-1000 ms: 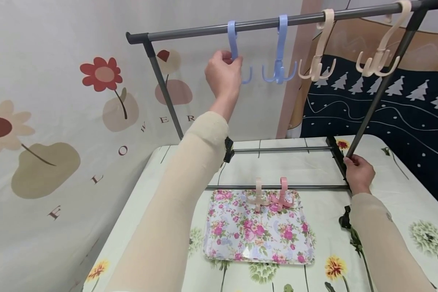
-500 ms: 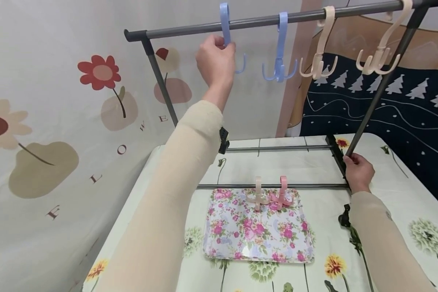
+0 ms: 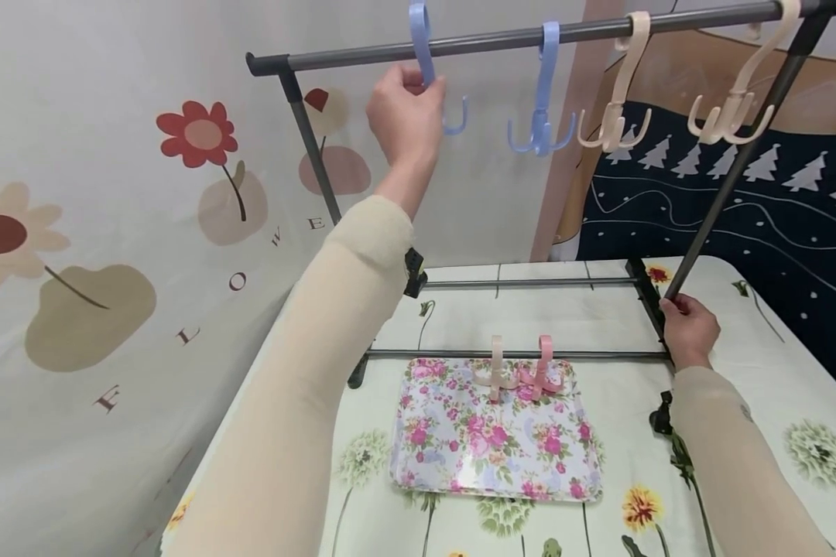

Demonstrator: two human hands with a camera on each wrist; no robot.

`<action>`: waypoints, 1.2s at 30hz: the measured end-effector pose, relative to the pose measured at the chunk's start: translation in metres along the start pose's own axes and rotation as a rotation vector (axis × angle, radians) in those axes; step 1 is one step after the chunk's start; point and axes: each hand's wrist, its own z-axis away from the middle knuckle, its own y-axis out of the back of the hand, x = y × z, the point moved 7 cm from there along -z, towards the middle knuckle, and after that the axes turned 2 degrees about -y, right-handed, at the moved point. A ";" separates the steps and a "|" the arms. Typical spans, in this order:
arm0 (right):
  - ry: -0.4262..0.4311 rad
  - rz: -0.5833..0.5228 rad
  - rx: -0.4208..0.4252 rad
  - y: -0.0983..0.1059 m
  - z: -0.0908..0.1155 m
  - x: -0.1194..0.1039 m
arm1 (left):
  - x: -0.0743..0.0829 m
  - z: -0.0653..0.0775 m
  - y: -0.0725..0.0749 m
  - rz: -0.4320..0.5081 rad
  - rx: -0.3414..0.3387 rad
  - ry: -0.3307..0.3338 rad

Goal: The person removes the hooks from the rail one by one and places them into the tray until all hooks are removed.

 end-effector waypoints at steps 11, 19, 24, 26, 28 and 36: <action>-0.006 -0.005 -0.004 0.000 -0.002 0.001 | -0.022 0.014 0.012 0.045 -0.053 0.052; -0.024 -0.008 -0.011 -0.001 -0.002 0.002 | -0.045 0.026 0.017 0.009 -0.078 0.053; -0.029 -0.016 -0.013 -0.002 -0.002 0.002 | -0.061 0.034 0.021 -0.001 -0.100 0.049; -0.022 -0.016 -0.009 -0.002 -0.002 0.001 | -0.066 0.037 0.022 -0.003 -0.111 0.052; -0.020 -0.014 -0.007 -0.002 -0.002 0.001 | -0.071 0.039 0.023 -0.010 -0.119 0.054; -0.016 -0.004 -0.007 -0.001 -0.001 0.001 | -0.084 0.048 0.024 -0.035 -0.143 0.056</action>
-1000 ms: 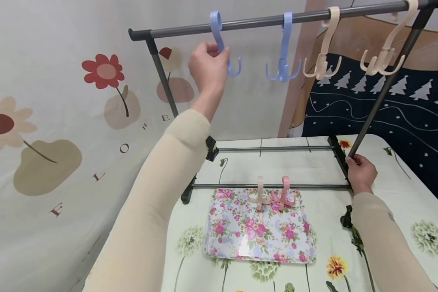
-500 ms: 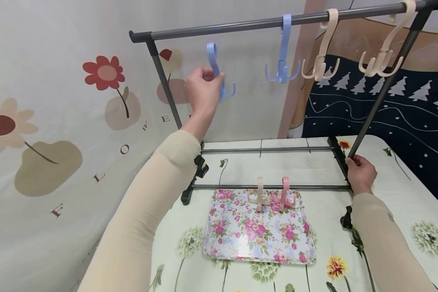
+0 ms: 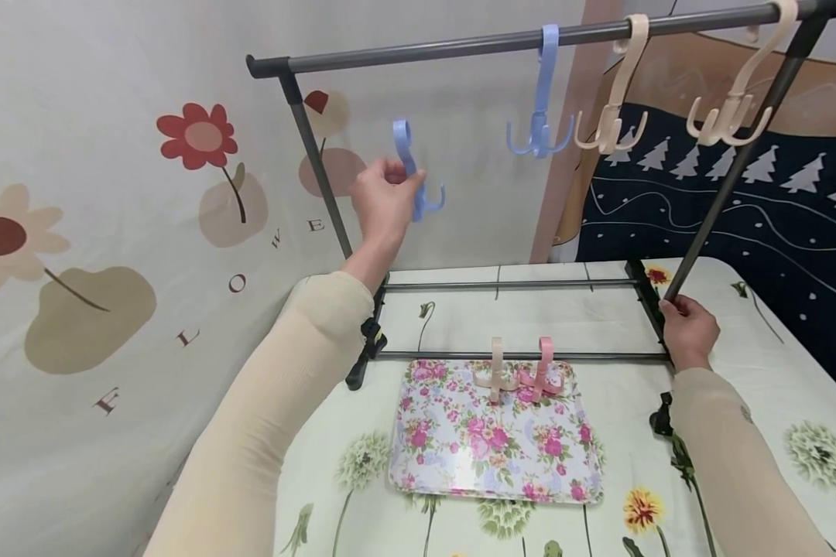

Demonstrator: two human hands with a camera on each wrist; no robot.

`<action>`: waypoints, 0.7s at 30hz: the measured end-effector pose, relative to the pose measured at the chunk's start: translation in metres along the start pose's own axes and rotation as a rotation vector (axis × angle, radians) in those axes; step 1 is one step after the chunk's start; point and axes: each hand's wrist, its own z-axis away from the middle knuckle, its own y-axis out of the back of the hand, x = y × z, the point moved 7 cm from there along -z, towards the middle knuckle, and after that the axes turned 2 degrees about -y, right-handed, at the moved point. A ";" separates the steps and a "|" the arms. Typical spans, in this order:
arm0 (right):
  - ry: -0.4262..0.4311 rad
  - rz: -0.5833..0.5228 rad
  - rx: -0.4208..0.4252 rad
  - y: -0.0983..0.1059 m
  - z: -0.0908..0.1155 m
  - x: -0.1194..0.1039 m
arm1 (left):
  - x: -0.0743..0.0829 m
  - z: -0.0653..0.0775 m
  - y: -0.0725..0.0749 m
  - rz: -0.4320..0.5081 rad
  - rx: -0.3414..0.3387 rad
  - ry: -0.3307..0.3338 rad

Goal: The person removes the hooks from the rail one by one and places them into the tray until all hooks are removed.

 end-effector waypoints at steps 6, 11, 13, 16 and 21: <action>0.003 0.000 0.005 0.000 -0.002 0.002 | -0.015 0.011 -0.002 0.008 -0.017 -0.006; 0.001 -0.003 0.007 0.000 -0.003 0.003 | -0.032 0.026 -0.006 0.018 -0.060 -0.001; 0.006 -0.002 0.009 0.000 -0.003 0.003 | -0.039 0.034 -0.008 0.021 -0.085 0.003; 0.012 -0.003 0.012 -0.001 -0.004 0.003 | -0.048 0.045 -0.011 0.029 -0.118 0.003; 0.015 -0.003 0.014 0.000 -0.004 0.003 | -0.063 0.063 -0.015 0.054 -0.166 0.012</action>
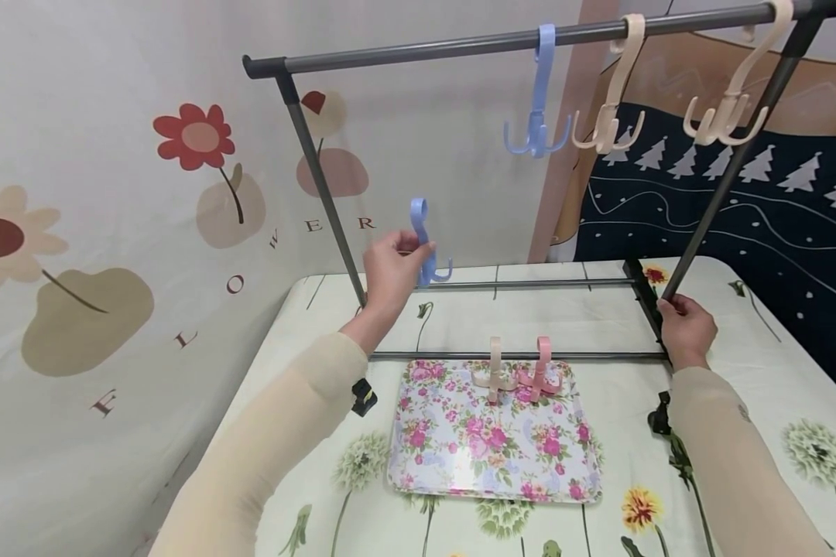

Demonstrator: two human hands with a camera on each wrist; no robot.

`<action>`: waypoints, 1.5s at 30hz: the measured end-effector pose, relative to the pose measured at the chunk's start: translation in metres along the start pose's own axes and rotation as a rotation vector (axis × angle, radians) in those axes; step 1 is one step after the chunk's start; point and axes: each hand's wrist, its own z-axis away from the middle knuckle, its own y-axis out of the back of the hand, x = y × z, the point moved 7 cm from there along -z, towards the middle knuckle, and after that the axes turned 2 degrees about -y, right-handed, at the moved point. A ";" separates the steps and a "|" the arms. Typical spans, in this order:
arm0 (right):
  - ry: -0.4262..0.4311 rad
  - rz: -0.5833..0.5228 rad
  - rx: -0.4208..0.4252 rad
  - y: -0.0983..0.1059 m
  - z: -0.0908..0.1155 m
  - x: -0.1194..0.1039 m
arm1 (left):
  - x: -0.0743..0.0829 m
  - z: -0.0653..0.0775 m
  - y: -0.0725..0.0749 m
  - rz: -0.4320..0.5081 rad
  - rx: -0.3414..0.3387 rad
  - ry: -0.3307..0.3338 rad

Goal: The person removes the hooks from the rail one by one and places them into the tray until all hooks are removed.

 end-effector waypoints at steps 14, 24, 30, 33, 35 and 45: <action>-0.003 -0.002 -0.003 -0.001 0.001 0.000 | -0.050 0.052 -0.007 -0.051 -0.072 0.130; -0.011 0.004 0.003 0.001 0.001 0.000 | -0.074 0.083 -0.019 -0.043 -0.103 0.196; -0.003 -0.005 -0.013 0.000 0.000 0.000 | -0.086 0.097 -0.023 -0.054 -0.112 0.196; 0.007 -0.005 -0.015 -0.001 0.000 -0.001 | -0.090 0.103 -0.023 -0.055 -0.113 0.204; 0.016 0.000 -0.014 -0.001 0.001 -0.002 | -0.093 0.107 -0.024 -0.056 -0.113 0.211; 0.015 0.010 -0.014 0.001 0.002 -0.002 | -0.102 0.127 -0.033 -0.056 -0.157 0.236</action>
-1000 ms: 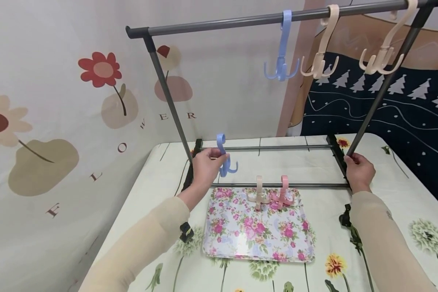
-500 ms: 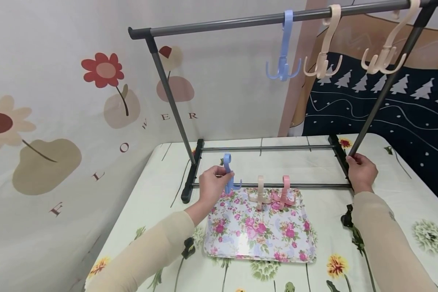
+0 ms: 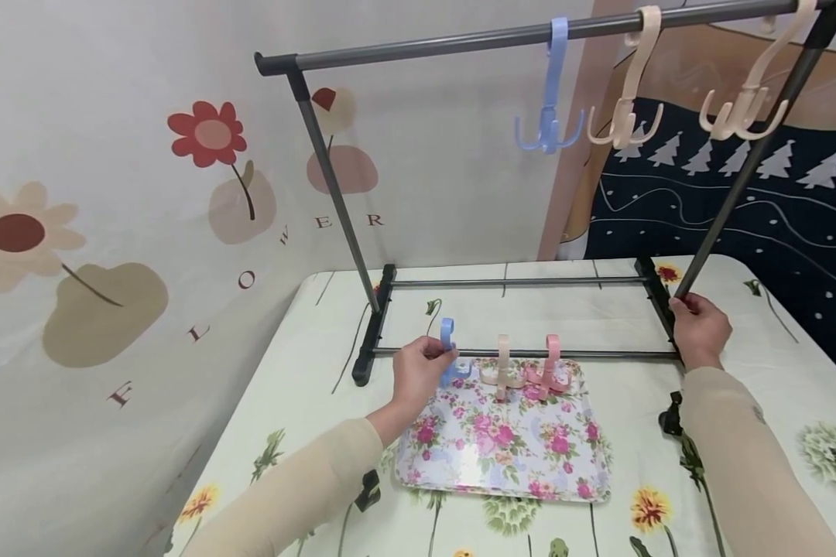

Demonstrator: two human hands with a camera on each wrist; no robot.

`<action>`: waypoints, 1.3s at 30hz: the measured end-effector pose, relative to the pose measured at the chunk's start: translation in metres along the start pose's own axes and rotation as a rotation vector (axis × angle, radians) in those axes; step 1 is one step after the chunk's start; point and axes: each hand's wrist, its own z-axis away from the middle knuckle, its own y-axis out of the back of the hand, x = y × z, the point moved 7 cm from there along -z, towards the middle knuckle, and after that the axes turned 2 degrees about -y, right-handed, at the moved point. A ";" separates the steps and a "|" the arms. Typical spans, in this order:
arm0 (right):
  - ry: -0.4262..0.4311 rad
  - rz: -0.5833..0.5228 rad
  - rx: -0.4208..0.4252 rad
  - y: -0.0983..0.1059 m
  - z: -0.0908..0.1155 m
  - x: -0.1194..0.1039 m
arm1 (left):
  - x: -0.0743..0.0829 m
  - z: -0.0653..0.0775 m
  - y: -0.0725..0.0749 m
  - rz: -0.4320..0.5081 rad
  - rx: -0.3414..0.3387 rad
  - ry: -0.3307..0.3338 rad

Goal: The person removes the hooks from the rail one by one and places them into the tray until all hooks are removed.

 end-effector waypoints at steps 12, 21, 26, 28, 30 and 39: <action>-0.007 0.006 -0.001 0.002 0.000 0.000 | -0.013 0.006 -0.006 -0.067 -0.021 -0.004; -0.006 0.010 0.004 0.002 0.000 0.001 | -0.021 0.006 0.001 -0.105 -0.046 0.008; -0.013 0.004 0.008 0.003 0.000 0.001 | -0.020 0.003 0.016 -0.077 -0.022 0.028; -0.013 0.004 0.008 0.003 0.001 0.001 | -0.019 -0.001 0.023 -0.057 0.001 0.024; -0.009 0.007 0.008 0.003 0.001 0.001 | -0.017 -0.007 0.032 -0.051 0.039 0.014; -0.032 -0.017 -0.001 0.001 0.001 0.002 | -0.018 -0.043 0.076 -0.027 0.197 0.035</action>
